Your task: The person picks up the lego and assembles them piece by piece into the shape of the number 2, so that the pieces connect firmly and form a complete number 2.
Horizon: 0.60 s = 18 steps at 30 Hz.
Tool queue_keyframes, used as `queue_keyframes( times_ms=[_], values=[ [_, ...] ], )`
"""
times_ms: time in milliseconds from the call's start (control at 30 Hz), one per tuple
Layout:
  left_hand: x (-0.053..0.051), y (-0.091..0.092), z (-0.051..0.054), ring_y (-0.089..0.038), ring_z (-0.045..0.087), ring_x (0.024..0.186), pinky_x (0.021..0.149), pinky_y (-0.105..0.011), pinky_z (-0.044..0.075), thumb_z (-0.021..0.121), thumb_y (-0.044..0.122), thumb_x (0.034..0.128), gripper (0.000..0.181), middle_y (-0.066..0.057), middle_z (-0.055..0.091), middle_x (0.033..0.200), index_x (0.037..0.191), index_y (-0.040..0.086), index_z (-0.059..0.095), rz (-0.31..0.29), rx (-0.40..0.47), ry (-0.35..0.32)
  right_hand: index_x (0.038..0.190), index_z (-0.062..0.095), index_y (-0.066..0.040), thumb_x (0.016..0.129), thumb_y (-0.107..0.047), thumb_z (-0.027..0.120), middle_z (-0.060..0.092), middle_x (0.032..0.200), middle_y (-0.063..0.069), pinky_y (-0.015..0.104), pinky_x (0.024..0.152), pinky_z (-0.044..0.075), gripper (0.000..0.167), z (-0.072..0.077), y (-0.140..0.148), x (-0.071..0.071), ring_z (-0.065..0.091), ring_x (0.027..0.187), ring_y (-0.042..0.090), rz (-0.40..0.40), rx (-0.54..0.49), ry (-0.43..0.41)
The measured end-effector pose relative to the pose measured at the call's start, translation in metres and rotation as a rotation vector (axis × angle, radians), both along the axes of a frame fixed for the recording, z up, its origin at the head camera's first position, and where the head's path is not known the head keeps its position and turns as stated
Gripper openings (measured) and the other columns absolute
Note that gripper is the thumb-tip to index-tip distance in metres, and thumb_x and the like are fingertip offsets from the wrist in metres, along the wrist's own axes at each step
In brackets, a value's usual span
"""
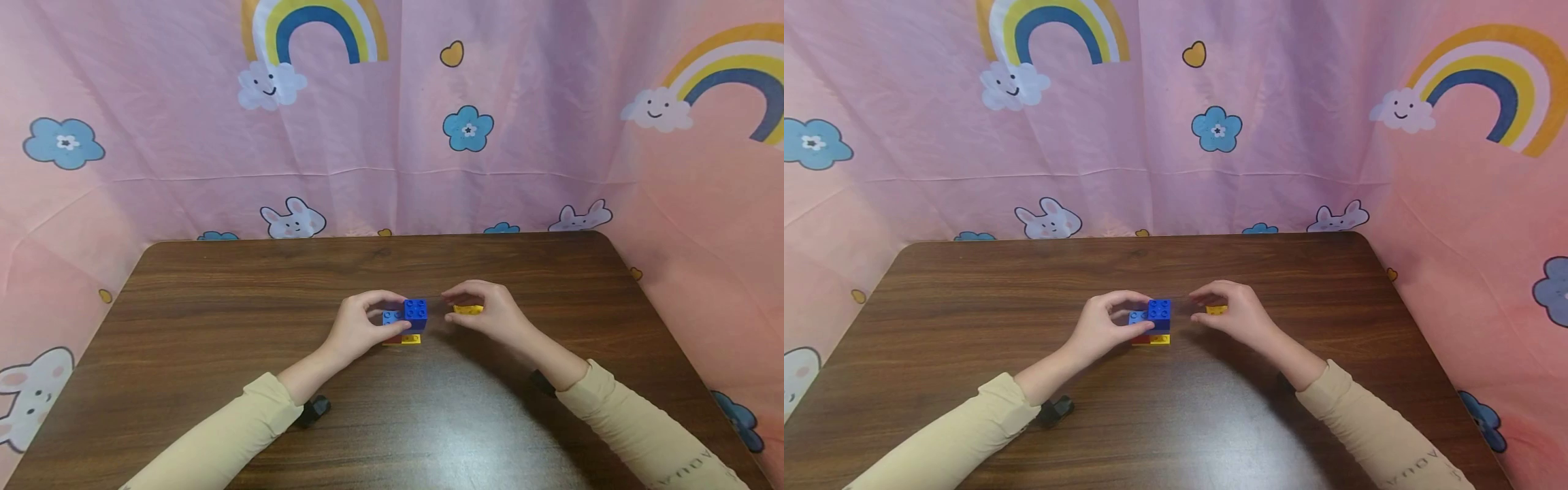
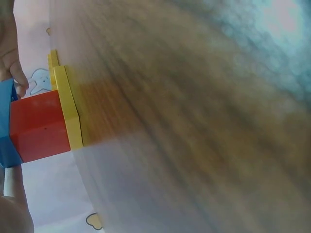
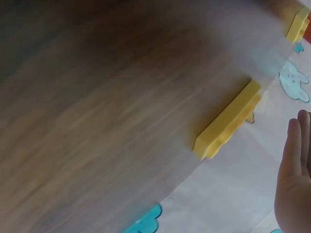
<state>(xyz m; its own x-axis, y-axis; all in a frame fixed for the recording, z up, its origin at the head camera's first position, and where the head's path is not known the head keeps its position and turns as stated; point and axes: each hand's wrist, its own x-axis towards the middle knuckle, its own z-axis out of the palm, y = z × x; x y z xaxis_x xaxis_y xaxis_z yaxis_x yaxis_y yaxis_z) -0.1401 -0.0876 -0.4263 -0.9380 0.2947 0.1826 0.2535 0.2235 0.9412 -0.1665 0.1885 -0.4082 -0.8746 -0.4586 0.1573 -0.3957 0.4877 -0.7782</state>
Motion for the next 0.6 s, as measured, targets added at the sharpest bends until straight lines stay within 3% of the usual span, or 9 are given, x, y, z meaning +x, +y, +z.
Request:
queue_keyframes(
  times_ms=[367, 600],
  values=[
    [0.001, 0.0, 0.0, -0.033, 0.074, 0.116, 0.101, -0.035, 0.063, 0.088, 0.004, 0.0863, 0.034, -0.017, 0.077, 0.123, 0.118, 0.002, 0.076, 0.011, -0.016, -0.009, 0.122, 0.075, 0.003, 0.087, 0.0, 0.085, 0.079, 0.116, 0.017, 0.058, 0.093, 0.063, 0.036, -0.003, 0.018, -0.011, 0.078, 0.104, 0.035, -0.042, -0.006, 0.01],
    [0.001, 0.0, 0.001, -0.033, 0.074, 0.116, 0.102, -0.036, 0.063, 0.087, 0.004, 0.0866, 0.034, -0.017, 0.077, 0.123, 0.119, 0.002, 0.076, 0.011, -0.021, -0.004, 0.123, 0.074, 0.002, 0.088, -0.001, 0.085, 0.079, 0.116, 0.016, 0.055, 0.095, 0.063, 0.037, -0.002, 0.028, -0.016, 0.077, 0.106, 0.035, -0.064, 0.02, 0.006]
  ],
)
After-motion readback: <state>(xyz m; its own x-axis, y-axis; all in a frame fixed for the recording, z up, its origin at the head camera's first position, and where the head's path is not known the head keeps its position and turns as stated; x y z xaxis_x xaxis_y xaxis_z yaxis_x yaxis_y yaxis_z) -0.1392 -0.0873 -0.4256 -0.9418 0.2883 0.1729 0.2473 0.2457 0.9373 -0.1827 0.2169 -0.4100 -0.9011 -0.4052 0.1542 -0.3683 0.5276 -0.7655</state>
